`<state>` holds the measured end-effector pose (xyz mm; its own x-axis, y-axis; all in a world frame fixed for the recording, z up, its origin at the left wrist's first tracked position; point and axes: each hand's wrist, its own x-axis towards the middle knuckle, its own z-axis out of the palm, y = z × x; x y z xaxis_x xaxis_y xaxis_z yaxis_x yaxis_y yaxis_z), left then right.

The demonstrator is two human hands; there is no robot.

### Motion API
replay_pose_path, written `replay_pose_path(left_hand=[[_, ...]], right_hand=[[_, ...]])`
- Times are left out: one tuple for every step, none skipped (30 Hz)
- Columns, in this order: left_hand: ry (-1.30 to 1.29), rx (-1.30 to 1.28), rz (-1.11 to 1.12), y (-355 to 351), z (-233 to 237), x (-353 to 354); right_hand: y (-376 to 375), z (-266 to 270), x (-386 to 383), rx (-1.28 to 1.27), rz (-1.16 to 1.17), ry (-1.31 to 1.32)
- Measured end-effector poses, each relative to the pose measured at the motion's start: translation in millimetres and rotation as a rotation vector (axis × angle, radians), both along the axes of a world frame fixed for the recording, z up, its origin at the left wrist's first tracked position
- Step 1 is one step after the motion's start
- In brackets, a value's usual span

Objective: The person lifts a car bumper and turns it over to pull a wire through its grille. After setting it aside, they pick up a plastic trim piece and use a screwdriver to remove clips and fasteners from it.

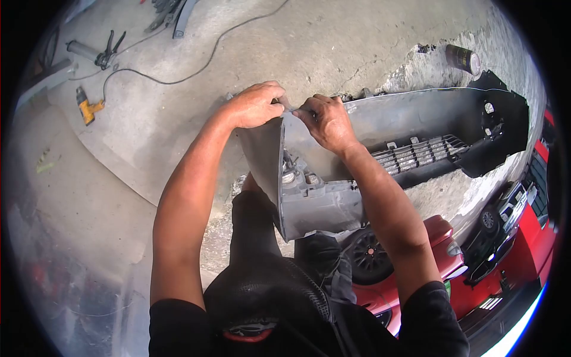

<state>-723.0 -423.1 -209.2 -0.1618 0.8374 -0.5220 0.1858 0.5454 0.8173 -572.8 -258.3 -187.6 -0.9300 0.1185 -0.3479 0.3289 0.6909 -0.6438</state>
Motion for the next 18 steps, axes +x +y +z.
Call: replay_pose_path(left_hand=[[-0.064, 0.014, 0.063, -3.0, 1.6, -0.7], [-0.066, 0.012, 0.060, -7.6, 4.2, -1.2], [-0.108, 0.007, 0.119, -13.1, 6.6, -1.6], [-0.148, 0.002, 0.180, -16.4, 8.4, -1.7], [-0.147, -0.002, 0.178, -17.3, 9.4, 0.3], [-0.072, -0.003, 0.234, -18.2, 9.1, 4.3], [0.002, -0.003, 0.291, -19.3, 9.0, 8.7], [0.001, -0.003, 0.291, -20.3, 9.0, 12.9], [0.094, 0.006, 0.376, -20.8, 9.9, 17.4], [0.187, 0.017, 0.461, -21.3, 11.0, 22.5], [0.186, 0.019, 0.462, -21.5, 12.6, 27.7], [0.263, -0.038, 0.509, -22.1, 13.7, 32.9], [0.340, -0.095, 0.555, -23.4, 14.0, 37.2], [0.340, -0.095, 0.554, -26.3, 12.9, 40.5], [0.315, -0.090, 0.570, -30.8, 13.0, 43.4], [0.290, -0.089, 0.586, -37.2, 13.5, 44.2], [0.294, -0.093, 0.585, -44.4, 13.3, 41.5], [0.323, -0.162, 0.618, -50.2, 14.7, 36.8]], right_hand=[[-1.1, -1.0, -2.9, 0.017, -0.002, 0.015], [-1.7, -1.2, -5.3, 0.034, -0.004, 0.029], [-1.3, -0.8, -8.4, 0.033, -0.007, 0.028], [-0.7, -0.6, -12.9, 0.007, 0.000, -0.011], [-0.4, -1.2, -16.4, -0.021, 0.006, -0.051], [-0.3, -2.8, -18.2, -0.025, 0.004, -0.051], [0.1, -4.0, -19.6, -0.014, 0.007, -0.073], [0.6, -4.3, -19.8, -0.001, 0.011, -0.095], [0.8, -1.4, -20.8, 0.001, 0.012, -0.097], [1.6, 2.1, -21.9, 0.031, 0.022, -0.114], [2.4, 5.2, -23.4, 0.062, 0.033, -0.128], [1.6, 6.6, -25.0, 0.063, 0.033, -0.128], [-0.2, 7.0, -27.0, 0.097, 0.050, -0.133], [-1.1, 7.0, -28.3, 0.130, 0.066, -0.138], [-0.3, 6.7, -27.9, 0.129, 0.063, -0.141], [1.2, 5.6, -28.4, 0.174, 0.093, -0.182], [3.3, 4.0, -31.1, 0.220, 0.125, -0.217], [9.4, 4.2, -33.2, 0.250, 0.106, -0.286]])
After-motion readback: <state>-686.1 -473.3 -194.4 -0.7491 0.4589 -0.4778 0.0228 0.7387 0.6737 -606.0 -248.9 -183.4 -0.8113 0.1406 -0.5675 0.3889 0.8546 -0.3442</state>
